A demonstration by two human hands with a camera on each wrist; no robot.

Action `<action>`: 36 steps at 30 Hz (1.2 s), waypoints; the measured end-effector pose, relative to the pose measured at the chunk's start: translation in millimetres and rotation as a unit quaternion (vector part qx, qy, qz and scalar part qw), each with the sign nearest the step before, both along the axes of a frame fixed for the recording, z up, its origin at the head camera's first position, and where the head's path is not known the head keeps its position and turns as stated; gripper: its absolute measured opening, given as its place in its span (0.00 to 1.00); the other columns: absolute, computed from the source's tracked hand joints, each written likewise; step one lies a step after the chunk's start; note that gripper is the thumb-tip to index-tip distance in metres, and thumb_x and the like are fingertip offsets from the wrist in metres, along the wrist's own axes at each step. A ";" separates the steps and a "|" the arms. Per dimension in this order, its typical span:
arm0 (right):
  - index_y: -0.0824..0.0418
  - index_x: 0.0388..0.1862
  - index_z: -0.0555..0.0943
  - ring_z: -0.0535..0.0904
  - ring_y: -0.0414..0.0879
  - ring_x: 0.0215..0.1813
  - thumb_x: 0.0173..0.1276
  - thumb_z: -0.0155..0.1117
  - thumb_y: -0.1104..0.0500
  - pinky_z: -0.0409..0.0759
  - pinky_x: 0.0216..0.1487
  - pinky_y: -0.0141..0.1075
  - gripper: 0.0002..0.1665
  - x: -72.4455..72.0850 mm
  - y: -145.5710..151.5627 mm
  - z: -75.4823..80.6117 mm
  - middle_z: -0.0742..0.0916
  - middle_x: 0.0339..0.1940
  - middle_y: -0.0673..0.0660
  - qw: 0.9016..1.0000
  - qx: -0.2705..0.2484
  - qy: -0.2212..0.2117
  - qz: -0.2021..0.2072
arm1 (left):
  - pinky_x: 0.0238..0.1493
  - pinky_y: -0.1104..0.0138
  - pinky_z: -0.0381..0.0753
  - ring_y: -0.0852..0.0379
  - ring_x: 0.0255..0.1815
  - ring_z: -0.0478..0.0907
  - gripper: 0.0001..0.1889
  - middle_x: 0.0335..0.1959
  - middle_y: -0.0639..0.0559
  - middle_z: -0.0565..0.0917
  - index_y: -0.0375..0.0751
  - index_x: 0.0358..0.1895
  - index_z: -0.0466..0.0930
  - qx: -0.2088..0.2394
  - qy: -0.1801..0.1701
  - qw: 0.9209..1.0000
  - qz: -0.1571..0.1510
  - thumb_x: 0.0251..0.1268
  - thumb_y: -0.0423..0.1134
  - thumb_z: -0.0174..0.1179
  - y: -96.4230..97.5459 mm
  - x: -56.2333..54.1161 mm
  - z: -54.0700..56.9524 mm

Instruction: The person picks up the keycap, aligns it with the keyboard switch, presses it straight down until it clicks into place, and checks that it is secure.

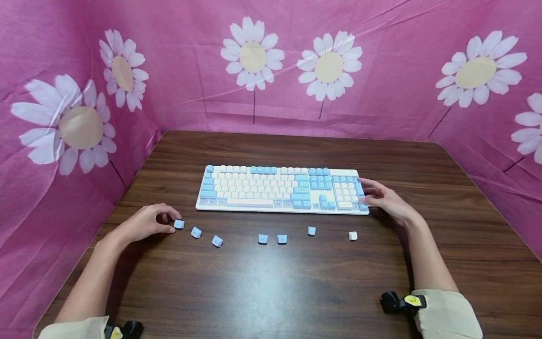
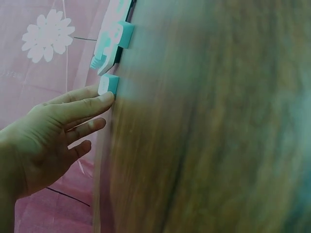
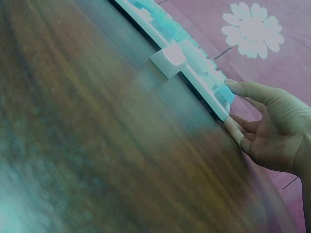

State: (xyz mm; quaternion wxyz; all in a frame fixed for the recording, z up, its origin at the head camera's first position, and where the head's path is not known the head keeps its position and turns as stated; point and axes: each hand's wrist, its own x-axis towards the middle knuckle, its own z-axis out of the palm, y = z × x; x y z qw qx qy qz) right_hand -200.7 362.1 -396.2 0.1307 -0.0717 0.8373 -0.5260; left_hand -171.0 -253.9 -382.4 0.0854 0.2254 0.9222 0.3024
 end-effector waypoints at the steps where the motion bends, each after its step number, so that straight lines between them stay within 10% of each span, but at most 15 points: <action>1: 0.55 0.72 0.55 0.62 0.49 0.60 0.66 0.61 0.55 0.68 0.49 0.29 0.40 -0.2 0.2 -0.3 0.64 0.64 0.67 1.000 0.001 0.000 -0.001 | 0.33 0.65 0.70 0.55 0.34 0.70 0.13 0.32 0.54 0.77 0.39 0.39 0.81 0.002 -0.003 1.000 0.002 0.48 0.31 0.69 0.1 0.0 -0.5; 36: 0.55 0.72 0.56 0.64 0.47 0.58 0.65 0.61 0.55 0.68 0.48 0.29 0.40 -1.9 0.9 -0.6 0.65 0.63 0.68 1.000 0.002 0.003 -0.002 | 0.34 0.65 0.72 0.57 0.33 0.74 0.08 0.32 0.55 0.82 0.39 0.37 0.84 0.001 0.001 1.000 -0.001 0.51 0.33 0.67 11.1 -13.3 9.3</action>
